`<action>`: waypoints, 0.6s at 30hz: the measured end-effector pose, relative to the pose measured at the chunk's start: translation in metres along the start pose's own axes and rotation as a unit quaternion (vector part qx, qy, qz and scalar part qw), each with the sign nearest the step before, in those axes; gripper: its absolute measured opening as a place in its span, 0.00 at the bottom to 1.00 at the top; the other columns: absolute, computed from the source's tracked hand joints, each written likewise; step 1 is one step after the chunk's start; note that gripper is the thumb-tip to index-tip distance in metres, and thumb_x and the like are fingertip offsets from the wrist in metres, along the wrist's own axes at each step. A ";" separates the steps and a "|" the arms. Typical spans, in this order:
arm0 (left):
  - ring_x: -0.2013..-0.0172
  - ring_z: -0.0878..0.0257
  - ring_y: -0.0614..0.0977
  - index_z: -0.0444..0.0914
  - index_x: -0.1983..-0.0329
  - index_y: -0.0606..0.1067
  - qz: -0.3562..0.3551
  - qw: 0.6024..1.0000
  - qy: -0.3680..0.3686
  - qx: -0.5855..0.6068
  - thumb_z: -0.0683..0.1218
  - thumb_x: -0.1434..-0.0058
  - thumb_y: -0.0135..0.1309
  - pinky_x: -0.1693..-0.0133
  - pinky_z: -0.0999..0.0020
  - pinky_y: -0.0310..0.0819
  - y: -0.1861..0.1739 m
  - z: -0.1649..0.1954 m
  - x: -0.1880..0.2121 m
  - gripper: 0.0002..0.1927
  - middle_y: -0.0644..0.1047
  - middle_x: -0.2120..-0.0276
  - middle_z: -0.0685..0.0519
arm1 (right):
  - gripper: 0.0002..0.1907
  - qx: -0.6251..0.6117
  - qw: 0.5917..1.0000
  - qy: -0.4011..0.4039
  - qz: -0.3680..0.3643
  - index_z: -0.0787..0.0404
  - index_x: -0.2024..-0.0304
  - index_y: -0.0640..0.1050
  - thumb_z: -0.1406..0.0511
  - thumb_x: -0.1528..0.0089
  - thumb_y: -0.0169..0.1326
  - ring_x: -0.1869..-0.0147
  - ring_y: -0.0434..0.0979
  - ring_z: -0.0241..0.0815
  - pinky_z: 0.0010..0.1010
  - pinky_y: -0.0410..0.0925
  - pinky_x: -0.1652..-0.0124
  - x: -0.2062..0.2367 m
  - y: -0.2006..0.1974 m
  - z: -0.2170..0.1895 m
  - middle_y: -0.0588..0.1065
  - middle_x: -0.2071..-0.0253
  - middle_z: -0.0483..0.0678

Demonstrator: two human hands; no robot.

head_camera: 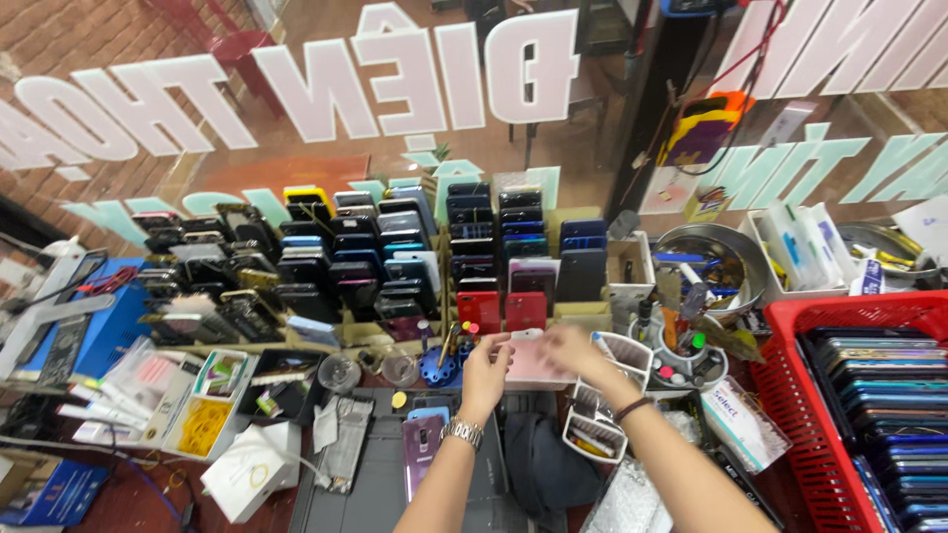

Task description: The person wipes mobile phones one at a time with a gray cloth at a cluttered workbench, then places each cleaned phone into a display rack. They pick up phones from the bench, rub their bodies and screens with the cloth, and slot them upright among rows of other phones.

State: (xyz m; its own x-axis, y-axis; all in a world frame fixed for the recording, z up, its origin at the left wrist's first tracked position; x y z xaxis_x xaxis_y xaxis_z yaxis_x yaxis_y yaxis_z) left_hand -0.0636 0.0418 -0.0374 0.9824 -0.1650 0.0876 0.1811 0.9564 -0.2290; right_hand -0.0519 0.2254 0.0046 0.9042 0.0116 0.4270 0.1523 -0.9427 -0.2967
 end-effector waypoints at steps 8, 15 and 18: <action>0.59 0.53 0.86 0.35 0.51 0.78 0.014 0.985 0.157 -0.075 0.42 0.36 0.53 0.56 0.64 0.80 0.042 0.069 -0.044 0.12 0.83 0.59 0.46 | 0.21 0.170 0.901 -0.237 0.320 0.62 0.48 0.76 0.68 0.44 0.60 0.47 0.78 0.57 0.41 0.71 0.49 -0.018 -0.103 -0.023 0.75 0.51 0.56; 0.52 0.47 0.78 0.35 0.54 0.78 0.077 0.947 0.239 -0.201 0.39 0.41 0.56 0.49 0.55 0.72 0.053 0.107 -0.062 0.11 0.79 0.58 0.45 | 0.15 0.269 0.908 -0.189 0.258 0.59 0.57 0.76 0.67 0.46 0.63 0.49 0.75 0.58 0.44 0.68 0.51 -0.023 -0.101 -0.018 0.75 0.57 0.55; 0.52 0.48 0.76 0.36 0.56 0.79 0.075 0.930 0.263 -0.244 0.40 0.42 0.56 0.48 0.56 0.70 0.052 0.117 -0.075 0.11 0.79 0.59 0.47 | 0.13 0.224 0.942 -0.164 0.190 0.60 0.56 0.76 0.65 0.42 0.61 0.57 0.79 0.58 0.44 0.69 0.57 -0.026 -0.106 -0.013 0.78 0.64 0.55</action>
State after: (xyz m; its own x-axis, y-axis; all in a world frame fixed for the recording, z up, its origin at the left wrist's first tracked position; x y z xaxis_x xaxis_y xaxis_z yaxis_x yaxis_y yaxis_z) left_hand -0.1335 0.1318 0.0573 0.8612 -0.2568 -0.4387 -0.0863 0.7766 -0.6240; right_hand -0.0964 0.3204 0.0362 0.9907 -0.1278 -0.0475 -0.1211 -0.6649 -0.7371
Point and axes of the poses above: each hand's wrist, its own x-axis away from the middle knuckle, its own y-axis out of the palm, z = x × y, the point moved 1 cm from there along -x, towards the middle knuckle
